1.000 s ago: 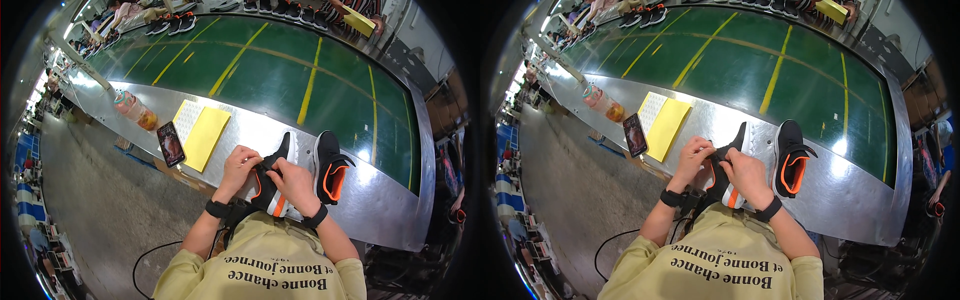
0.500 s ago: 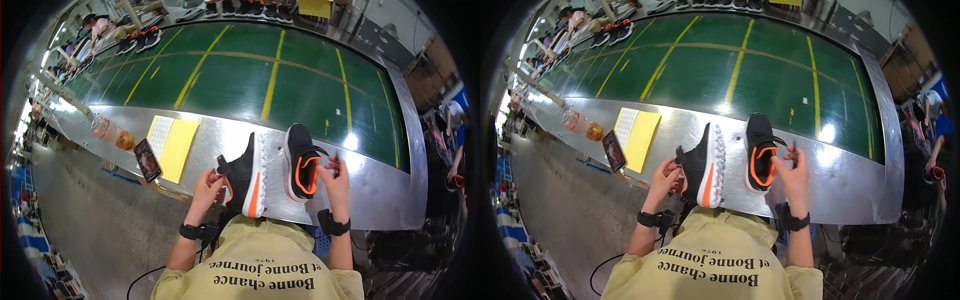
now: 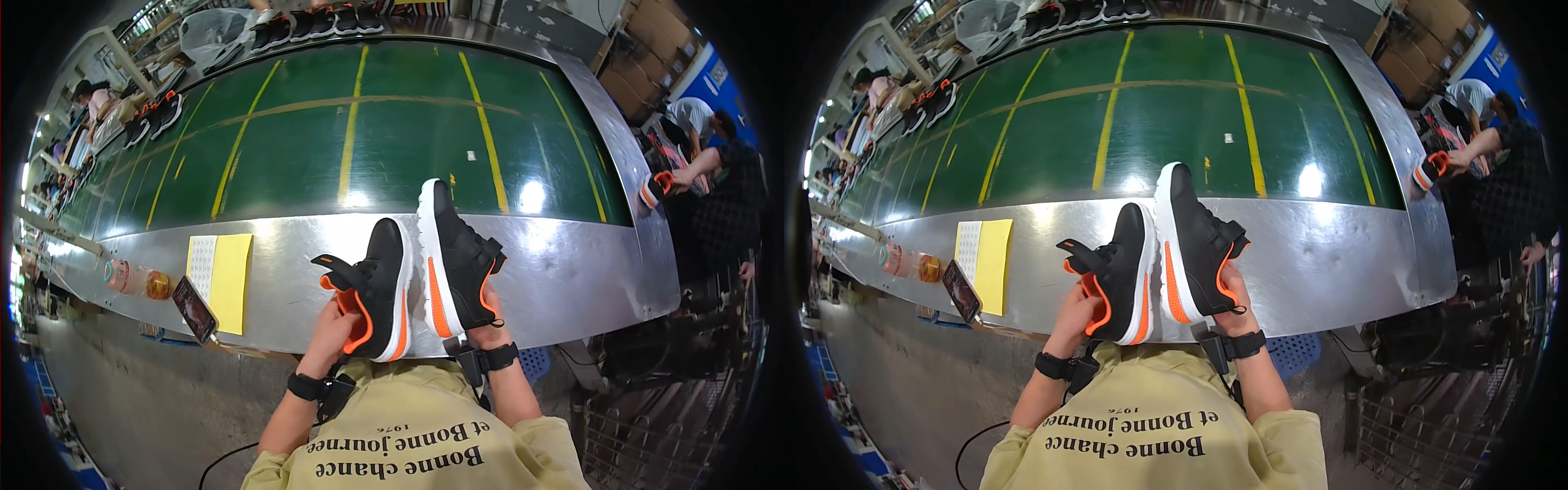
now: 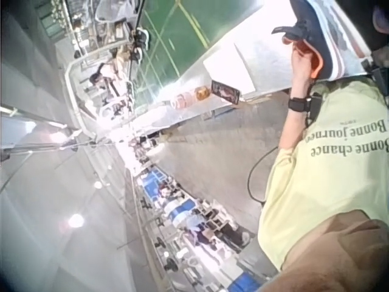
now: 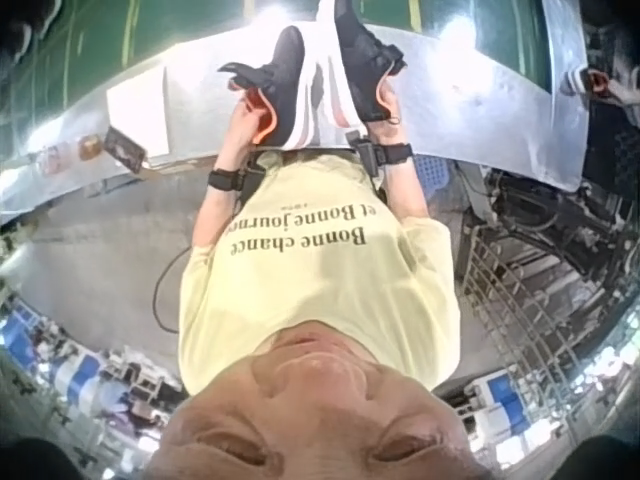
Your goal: Inspect black and orange shoes on a conveyor belt in a shoe manufacturing facility.
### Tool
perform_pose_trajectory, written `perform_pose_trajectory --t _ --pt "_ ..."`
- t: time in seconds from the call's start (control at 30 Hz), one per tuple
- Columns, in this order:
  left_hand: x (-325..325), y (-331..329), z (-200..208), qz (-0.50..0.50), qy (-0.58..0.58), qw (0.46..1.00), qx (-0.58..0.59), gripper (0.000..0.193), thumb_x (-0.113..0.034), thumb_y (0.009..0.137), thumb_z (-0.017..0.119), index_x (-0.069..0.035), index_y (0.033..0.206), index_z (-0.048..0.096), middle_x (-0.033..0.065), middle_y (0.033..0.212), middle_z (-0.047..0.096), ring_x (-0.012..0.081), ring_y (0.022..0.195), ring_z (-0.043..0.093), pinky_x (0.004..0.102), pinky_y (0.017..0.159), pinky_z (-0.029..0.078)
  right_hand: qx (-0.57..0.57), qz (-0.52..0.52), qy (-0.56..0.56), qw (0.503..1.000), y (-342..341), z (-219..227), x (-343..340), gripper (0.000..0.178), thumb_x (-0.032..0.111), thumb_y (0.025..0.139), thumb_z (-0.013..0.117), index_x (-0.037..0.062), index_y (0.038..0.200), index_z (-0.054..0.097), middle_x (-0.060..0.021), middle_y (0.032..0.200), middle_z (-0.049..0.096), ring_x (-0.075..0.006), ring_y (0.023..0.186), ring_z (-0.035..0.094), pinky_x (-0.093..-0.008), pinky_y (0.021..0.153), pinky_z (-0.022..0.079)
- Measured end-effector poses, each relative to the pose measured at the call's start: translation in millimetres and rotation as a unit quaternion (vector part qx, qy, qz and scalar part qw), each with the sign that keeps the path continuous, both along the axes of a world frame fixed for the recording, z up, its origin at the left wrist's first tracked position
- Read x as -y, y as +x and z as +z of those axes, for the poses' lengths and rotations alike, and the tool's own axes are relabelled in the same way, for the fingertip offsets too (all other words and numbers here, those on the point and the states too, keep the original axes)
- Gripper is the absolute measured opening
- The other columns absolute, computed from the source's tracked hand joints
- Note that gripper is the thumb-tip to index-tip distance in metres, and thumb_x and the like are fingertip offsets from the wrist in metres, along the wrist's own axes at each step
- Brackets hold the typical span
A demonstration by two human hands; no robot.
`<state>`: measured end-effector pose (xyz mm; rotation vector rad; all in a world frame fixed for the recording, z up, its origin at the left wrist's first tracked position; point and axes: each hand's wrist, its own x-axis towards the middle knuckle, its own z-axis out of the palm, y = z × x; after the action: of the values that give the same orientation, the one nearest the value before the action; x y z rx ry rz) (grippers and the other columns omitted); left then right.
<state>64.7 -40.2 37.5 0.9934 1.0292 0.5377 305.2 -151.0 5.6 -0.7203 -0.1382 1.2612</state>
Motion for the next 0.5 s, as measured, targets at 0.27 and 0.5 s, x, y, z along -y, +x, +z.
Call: perform_pose_trajectory --t 0.27,0.5 --pt "15 18 19 0.118 -0.036 0.986 0.114 0.030 0.000 0.088 0.049 0.000 0.118 0.053 0.0094 0.108 0.062 0.0189 0.096 0.063 0.0304 0.083 0.051 0.416 0.006 -0.058 0.907 15 -14 33 0.032 0.004 0.084 0.060 0.0013 0.116 0.057 -0.0085 0.118 0.057 -0.0188 0.106 0.056 -0.0292 0.092 0.044" --pt "24 36 46 0.091 0.464 0.881 -0.003 0.051 -0.010 0.082 0.062 -0.002 0.131 0.048 0.0173 0.134 0.046 0.0275 0.117 0.049 0.0356 0.098 0.039 0.358 -0.119 -0.047 0.925 -7 24 9 0.047 0.000 0.079 0.062 -0.0011 0.124 0.050 -0.0048 0.103 0.063 -0.0131 0.090 0.061 -0.0262 0.081 0.049"
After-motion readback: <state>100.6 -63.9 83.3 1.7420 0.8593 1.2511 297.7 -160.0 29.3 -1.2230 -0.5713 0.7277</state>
